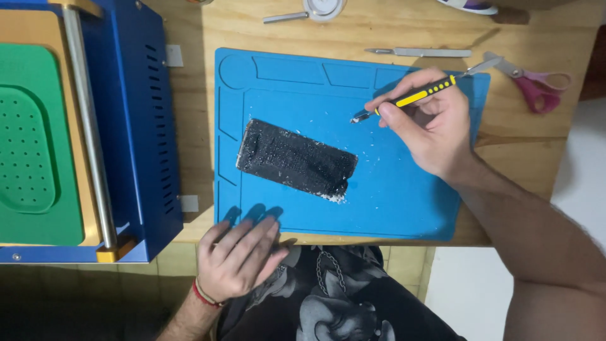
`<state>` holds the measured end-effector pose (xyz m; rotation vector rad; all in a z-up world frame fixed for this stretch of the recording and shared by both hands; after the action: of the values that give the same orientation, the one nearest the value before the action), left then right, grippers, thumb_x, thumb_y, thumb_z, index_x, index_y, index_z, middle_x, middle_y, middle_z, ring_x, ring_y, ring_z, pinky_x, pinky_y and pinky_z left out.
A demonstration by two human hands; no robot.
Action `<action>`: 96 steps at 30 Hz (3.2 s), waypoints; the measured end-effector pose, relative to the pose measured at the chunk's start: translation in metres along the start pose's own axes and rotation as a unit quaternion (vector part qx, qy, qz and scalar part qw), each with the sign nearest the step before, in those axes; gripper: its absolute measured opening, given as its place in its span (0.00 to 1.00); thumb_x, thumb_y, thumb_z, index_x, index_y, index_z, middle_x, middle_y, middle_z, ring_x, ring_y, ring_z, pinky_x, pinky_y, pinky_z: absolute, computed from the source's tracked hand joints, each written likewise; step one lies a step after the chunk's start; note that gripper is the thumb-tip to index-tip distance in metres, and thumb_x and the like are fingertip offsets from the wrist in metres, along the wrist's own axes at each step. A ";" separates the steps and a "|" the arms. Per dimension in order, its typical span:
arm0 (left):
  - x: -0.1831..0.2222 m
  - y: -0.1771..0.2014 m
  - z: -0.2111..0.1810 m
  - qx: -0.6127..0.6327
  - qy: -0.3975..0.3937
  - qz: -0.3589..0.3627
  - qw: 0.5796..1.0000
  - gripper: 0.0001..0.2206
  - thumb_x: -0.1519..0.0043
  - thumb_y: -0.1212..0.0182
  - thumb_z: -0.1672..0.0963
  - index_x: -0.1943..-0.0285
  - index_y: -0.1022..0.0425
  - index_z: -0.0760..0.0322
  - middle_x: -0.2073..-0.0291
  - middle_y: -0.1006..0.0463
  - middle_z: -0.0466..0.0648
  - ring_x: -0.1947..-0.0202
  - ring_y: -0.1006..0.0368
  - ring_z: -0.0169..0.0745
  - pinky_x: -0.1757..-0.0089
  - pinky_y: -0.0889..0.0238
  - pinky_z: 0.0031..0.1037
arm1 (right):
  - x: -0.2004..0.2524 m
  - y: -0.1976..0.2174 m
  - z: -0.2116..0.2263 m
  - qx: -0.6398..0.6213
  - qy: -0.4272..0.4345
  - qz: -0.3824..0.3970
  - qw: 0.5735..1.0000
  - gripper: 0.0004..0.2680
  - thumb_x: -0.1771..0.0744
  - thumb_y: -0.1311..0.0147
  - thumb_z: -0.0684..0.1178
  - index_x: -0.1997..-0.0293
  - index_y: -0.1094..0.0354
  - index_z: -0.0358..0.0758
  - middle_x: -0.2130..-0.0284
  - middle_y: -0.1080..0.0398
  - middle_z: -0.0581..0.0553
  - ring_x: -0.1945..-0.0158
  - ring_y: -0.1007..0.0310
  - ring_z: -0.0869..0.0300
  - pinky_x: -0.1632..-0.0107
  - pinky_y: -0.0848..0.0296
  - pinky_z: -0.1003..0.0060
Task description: Scraping adhesive residue from a mobile phone screen using a utility knife and cleaning solution.
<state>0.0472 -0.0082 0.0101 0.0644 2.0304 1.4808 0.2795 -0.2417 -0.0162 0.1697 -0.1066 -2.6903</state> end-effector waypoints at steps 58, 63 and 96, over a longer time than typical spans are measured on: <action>-0.064 -0.018 -0.003 0.064 0.072 -0.007 0.995 0.36 0.26 0.48 0.39 0.29 0.29 0.76 0.59 0.12 0.49 0.38 0.17 0.60 0.28 0.52 0.59 | -0.001 0.000 0.003 -0.006 -0.014 0.017 1.000 0.06 0.26 0.44 0.35 0.47 0.38 0.29 0.58 0.24 0.30 0.48 0.15 0.47 0.53 0.16 0.67; -0.087 -0.032 0.019 0.071 0.153 0.059 0.984 0.34 0.29 0.38 0.41 0.25 0.29 0.71 0.30 0.23 0.59 0.23 0.34 0.66 0.26 0.50 0.63 | 0.007 -0.005 0.009 -0.015 -0.059 0.038 0.997 0.12 0.27 0.43 0.37 0.36 0.39 0.25 0.54 0.22 0.26 0.45 0.14 0.42 0.46 0.11 0.60; -0.104 -0.050 0.030 0.126 0.066 0.076 0.987 0.30 0.31 0.46 0.44 0.28 0.23 0.69 0.25 0.28 0.60 0.22 0.43 0.78 0.34 0.55 0.85 | 0.050 -0.051 0.007 0.182 -0.107 0.101 0.972 0.06 0.34 0.30 0.39 0.59 0.24 0.32 0.71 0.18 0.43 0.70 0.17 0.64 0.67 0.22 0.73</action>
<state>0.1622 -0.0414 0.0072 0.2335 2.3586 1.3390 0.2126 -0.2175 -0.0198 -0.0216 -0.6485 -2.4551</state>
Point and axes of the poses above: each hand's wrist, its own x-axis away from the middle knuckle, its own y-axis out of the back of the hand, z = x × y, the point moved 9 cm from there along -x, towards the middle knuckle
